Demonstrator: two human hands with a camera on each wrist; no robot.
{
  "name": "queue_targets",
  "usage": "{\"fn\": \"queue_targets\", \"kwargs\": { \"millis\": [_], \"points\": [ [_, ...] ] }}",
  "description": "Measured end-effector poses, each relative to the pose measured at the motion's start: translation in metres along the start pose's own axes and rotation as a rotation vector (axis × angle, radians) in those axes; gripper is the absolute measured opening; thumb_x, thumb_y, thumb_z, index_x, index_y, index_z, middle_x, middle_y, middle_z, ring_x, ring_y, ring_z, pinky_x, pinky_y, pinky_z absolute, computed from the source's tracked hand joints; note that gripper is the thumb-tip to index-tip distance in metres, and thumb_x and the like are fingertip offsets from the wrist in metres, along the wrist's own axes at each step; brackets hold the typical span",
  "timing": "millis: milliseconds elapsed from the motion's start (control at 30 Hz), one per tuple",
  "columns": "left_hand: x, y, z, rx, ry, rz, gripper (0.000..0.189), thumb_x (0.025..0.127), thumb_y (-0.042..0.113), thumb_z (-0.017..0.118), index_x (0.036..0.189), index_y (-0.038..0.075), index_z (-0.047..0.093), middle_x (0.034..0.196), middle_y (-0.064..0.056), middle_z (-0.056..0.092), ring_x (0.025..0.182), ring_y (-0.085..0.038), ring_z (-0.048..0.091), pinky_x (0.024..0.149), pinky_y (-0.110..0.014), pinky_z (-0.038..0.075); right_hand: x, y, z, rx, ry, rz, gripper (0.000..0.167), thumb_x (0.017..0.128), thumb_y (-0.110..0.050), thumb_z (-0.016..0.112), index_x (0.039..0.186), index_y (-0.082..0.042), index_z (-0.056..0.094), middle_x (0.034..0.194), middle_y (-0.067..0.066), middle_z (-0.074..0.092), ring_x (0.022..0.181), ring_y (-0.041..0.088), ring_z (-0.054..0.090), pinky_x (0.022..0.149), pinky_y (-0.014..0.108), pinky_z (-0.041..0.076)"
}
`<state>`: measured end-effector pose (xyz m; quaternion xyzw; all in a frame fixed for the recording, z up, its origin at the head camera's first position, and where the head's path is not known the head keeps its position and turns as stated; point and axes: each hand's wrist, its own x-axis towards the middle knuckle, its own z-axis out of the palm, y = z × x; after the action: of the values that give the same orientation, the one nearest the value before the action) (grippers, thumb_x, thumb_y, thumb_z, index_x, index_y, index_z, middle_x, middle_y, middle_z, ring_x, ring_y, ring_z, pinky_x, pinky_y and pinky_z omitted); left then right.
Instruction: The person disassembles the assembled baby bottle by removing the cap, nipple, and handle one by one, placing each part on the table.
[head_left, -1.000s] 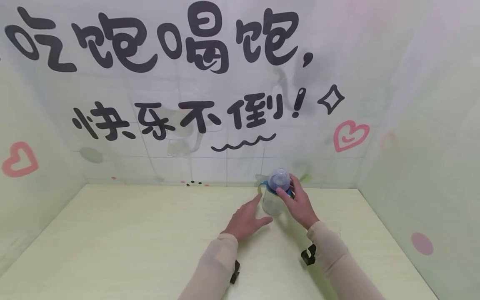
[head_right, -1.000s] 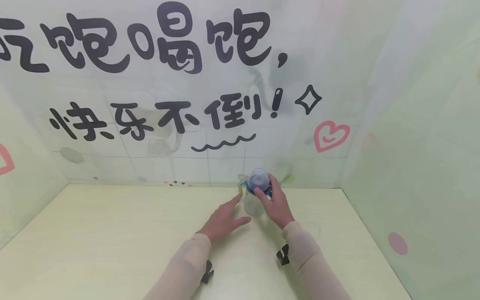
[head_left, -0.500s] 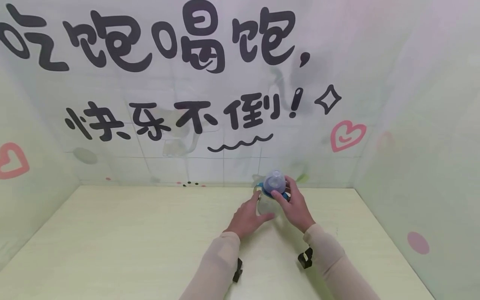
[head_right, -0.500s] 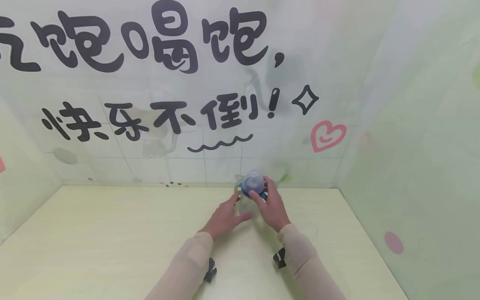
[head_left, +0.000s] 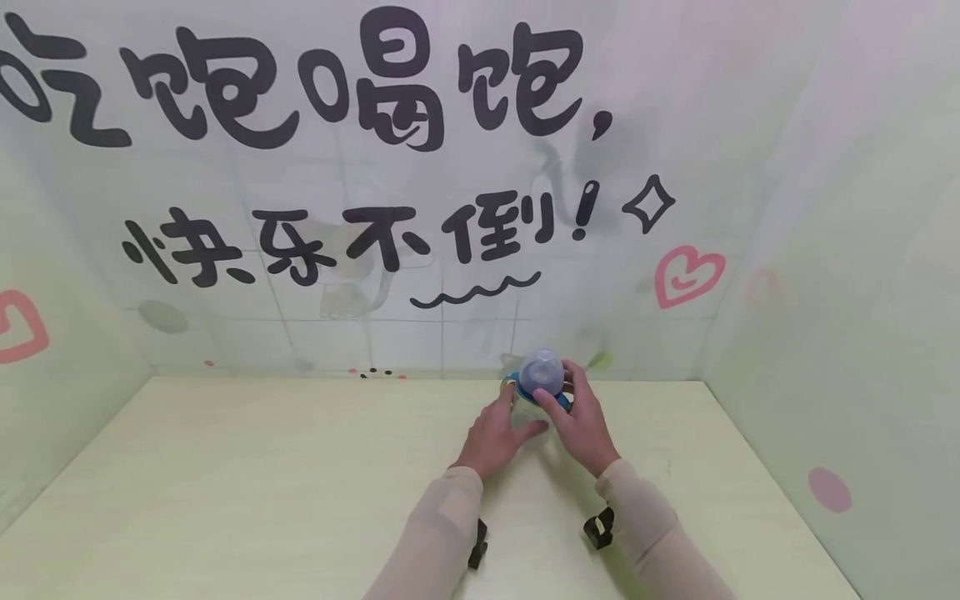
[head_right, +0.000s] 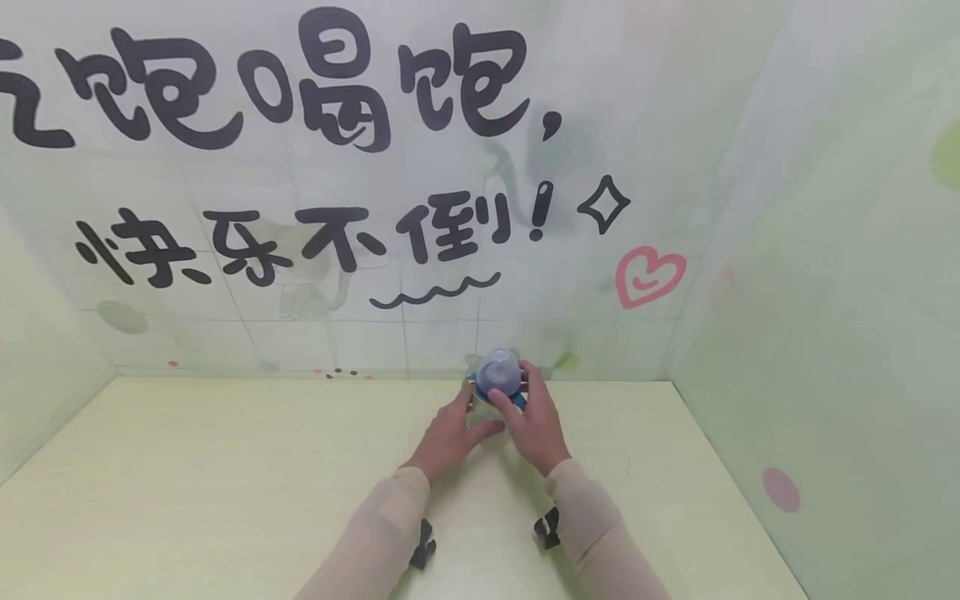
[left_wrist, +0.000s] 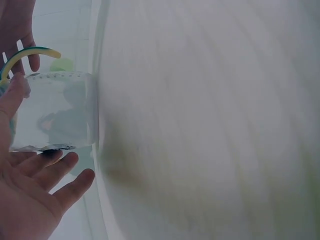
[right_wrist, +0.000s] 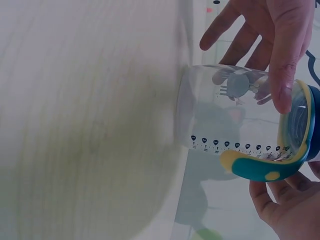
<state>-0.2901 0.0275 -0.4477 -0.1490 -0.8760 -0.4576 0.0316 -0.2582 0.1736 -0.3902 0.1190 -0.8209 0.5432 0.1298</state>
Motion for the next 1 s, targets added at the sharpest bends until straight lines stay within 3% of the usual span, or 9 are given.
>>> {"fn": "queue_targets", "kwargs": {
  "millis": [200, 467, 800, 1000],
  "points": [
    [0.001, 0.000, -0.001, -0.011, 0.006, 0.016, 0.076, 0.090, 0.048, 0.070, 0.148, 0.007, 0.040, 0.140, -0.020, 0.055, 0.126, -0.041, 0.054, 0.100, -0.057, 0.047, -0.001, -0.003, 0.001, -0.006, 0.012, -0.002, 0.053, 0.099, -0.010, 0.062, 0.143, 0.005, 0.037, 0.134, 0.028, 0.051, 0.122, 0.042, 0.052, 0.101, 0.056, 0.047],
    [-0.001, 0.003, -0.006, 0.007, 0.012, 0.051, 0.058, 0.092, 0.042, 0.071, 0.136, 0.013, 0.046, 0.134, -0.017, 0.060, 0.120, -0.041, 0.058, 0.095, -0.059, 0.049, 0.008, 0.033, 0.005, -0.010, 0.029, -0.013, 0.056, 0.099, -0.023, 0.064, 0.144, -0.004, 0.038, 0.135, 0.022, 0.053, 0.121, 0.035, 0.055, 0.098, 0.053, 0.049],
    [-0.004, 0.008, -0.015, 0.036, 0.036, 0.065, 0.072, 0.092, 0.042, 0.070, 0.148, 0.010, 0.041, 0.145, -0.014, 0.052, 0.130, -0.039, 0.051, 0.103, -0.059, 0.044, 0.007, 0.028, 0.005, 0.019, 0.051, -0.024, 0.054, 0.101, -0.026, 0.061, 0.144, -0.005, 0.037, 0.132, 0.022, 0.055, 0.120, 0.035, 0.056, 0.087, 0.038, 0.050],
    [-0.011, 0.014, -0.026, 0.040, 0.052, 0.116, 0.069, 0.092, 0.037, 0.072, 0.148, 0.010, 0.042, 0.146, -0.012, 0.052, 0.129, -0.038, 0.052, 0.103, -0.058, 0.044, 0.004, 0.023, 0.006, 0.085, 0.047, 0.008, 0.053, 0.101, -0.027, 0.060, 0.145, -0.008, 0.036, 0.135, 0.020, 0.053, 0.121, 0.032, 0.056, 0.089, 0.036, 0.049]
  ]
}}
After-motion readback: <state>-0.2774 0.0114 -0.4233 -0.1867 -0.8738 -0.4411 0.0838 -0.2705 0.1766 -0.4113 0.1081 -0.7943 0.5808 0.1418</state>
